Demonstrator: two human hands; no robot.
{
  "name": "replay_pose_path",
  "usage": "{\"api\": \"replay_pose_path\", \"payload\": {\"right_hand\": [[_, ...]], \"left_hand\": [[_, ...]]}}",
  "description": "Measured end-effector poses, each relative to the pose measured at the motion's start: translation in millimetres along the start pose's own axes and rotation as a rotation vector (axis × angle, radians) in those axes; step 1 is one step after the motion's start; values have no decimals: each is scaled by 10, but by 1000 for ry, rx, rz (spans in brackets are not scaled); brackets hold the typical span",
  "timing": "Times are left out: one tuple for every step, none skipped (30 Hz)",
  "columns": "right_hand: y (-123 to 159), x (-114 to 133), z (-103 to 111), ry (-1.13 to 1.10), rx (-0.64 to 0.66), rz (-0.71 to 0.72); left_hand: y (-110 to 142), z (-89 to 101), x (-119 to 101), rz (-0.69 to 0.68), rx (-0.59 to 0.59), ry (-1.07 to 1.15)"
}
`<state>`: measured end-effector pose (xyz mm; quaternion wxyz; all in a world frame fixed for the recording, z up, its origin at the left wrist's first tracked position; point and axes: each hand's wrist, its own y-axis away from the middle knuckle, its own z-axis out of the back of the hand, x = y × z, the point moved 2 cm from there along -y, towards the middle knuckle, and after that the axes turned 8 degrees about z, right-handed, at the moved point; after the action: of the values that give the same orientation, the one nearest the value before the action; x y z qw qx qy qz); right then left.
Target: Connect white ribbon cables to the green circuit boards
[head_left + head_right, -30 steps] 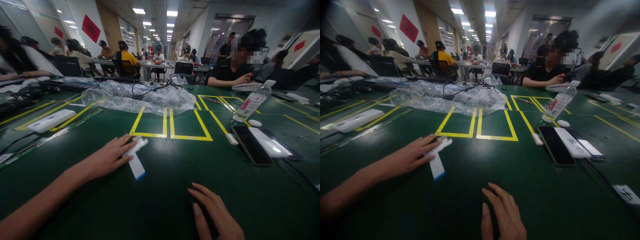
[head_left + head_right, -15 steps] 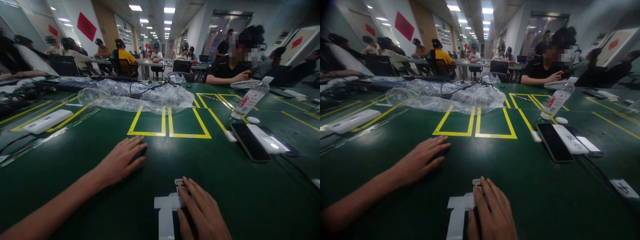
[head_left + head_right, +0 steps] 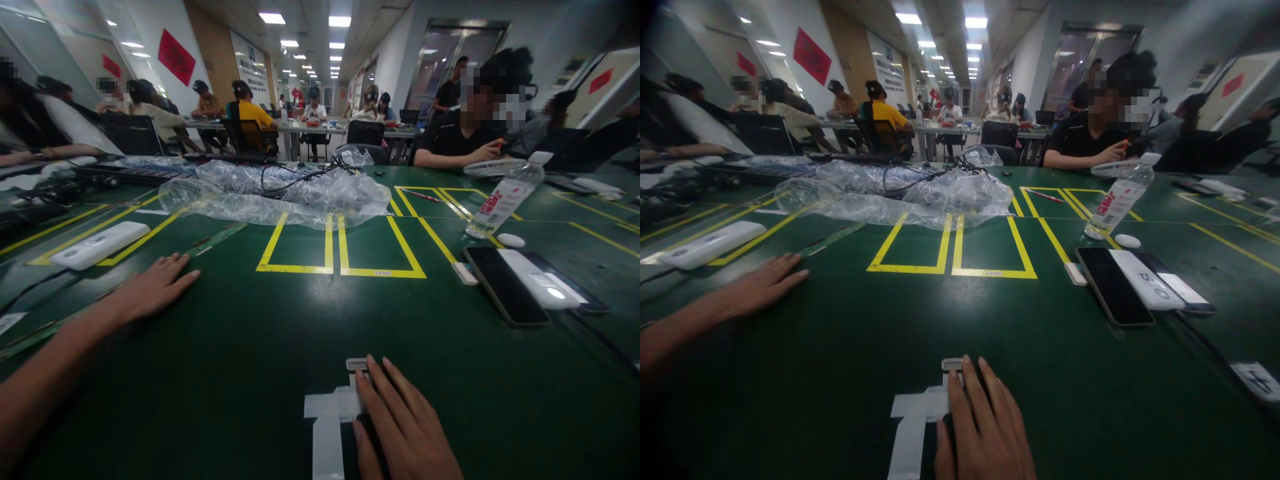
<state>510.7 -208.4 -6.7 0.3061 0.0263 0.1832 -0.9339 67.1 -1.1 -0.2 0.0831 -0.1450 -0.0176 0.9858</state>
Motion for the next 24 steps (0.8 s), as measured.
{"api": "replay_pose_path", "payload": {"right_hand": [[-2, 6, -1, 10, 2, 8], [-2, 12, -3, 18, 3, 13], [0, 18, -7, 23, 2, 16], [3, 24, -13, 27, 1, 17], [6, 31, -19, 31, -3, 18], [10, 37, -25, 34, -8, 19], [13, 43, -31, 38, -11, 19], [17, 48, -36, 43, -11, 19], [19, 52, -39, 47, -12, 22], [20, 54, -42, 52, -9, 20], [19, 56, -45, 58, -7, 21], [17, 58, -47, 63, -7, 23], [14, 60, -50, 69, -9, 24], [9, 62, -54, 74, -14, 24], [5, 65, -58, 80, -20, 19], [2, 69, -64, 83, -26, 11], [0, 73, -70, 85, -36, 0], [0, 79, -77, 85, -42, -15], [1, 86, -82, 83, -49, -28], [4, 93, -87, 78, -53, -35], [6, 101, -90, 75, -53, -40], [8, 108, -91, 72, -49, -35], [9, 112, -90, 69, -45, -35], [8, 113, -87, 66, -41, -34]], "left_hand": [[17, -94, -280, 108, 67, -77], [63, -178, -603, 143, 126, -142], [139, -248, -961, 61, 170, -166], [244, -302, -1314, -40, 190, -171], [372, -344, -1643, -151, 219, -158], [513, -373, -1929, -254, 245, -131], [652, -394, -2159, -335, 272, -104], [776, -410, -2329, -394, 298, -83], [876, -421, -2443, -435, 319, -67], [949, -430, -2507, -457, 336, -60], [993, -439, -2533, -467, 346, -57], [1014, -447, -2532, -470, 351, -56], [1018, -454, -2518, -471, 354, -55], [1011, -459, -2501, -470, 353, -53], [999, -462, -2488, -469, 351, -52], [989, -462, -2481, -468, 351, -53], [981, -459, -2481, -465, 351, -57], [978, -454, -2487, -459, 353, -65], [979, -447, -2496, -454, 356, -73], [984, -440, -2505, -449, 361, -81], [990, -434, -2513, -447, 370, -86], [996, -427, -2519, -447, 377, -88], [1002, -422, -2521, -448, 384, -88], [1006, -417, -2521, -452, 391, -85]]}}
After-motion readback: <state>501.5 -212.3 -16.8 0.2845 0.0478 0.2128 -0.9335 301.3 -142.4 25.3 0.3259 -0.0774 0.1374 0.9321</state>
